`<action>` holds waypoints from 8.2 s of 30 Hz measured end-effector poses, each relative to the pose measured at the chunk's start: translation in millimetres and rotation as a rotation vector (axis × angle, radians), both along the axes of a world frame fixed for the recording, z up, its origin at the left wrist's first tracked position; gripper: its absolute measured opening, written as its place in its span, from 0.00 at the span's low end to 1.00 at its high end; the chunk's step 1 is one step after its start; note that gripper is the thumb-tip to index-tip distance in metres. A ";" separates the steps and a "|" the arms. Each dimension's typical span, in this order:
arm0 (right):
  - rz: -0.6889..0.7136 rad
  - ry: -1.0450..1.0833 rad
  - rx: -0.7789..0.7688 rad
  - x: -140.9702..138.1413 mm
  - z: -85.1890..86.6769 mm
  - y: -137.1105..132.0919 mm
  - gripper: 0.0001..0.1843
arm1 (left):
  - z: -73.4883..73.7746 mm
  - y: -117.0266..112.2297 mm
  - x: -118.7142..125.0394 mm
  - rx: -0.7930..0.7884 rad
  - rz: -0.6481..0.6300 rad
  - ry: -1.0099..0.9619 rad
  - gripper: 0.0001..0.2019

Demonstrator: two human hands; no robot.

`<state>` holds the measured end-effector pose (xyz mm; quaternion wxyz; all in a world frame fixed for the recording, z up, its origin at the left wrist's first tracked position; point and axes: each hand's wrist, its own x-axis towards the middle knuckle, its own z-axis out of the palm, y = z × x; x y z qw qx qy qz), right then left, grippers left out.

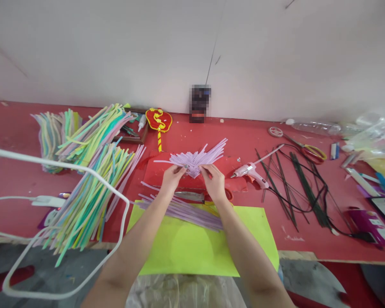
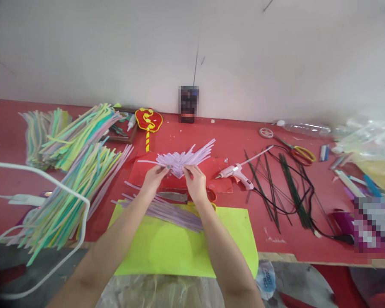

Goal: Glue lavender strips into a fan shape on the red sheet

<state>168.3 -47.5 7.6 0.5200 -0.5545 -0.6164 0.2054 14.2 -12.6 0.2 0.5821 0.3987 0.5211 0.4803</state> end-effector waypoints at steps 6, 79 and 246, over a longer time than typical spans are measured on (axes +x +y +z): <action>-0.014 -0.053 -0.091 2.0 -7.4 1.6 0.12 | -3.0 5.0 -6.4 -0.007 0.038 0.038 0.20; -0.139 -0.524 -0.266 7.8 -14.1 -7.1 0.13 | -7.8 -21.9 11.7 0.312 -0.235 1.377 0.33; -0.121 -0.351 -0.151 12.7 -23.2 6.4 0.12 | -6.6 -14.3 4.2 0.615 -0.426 1.306 0.28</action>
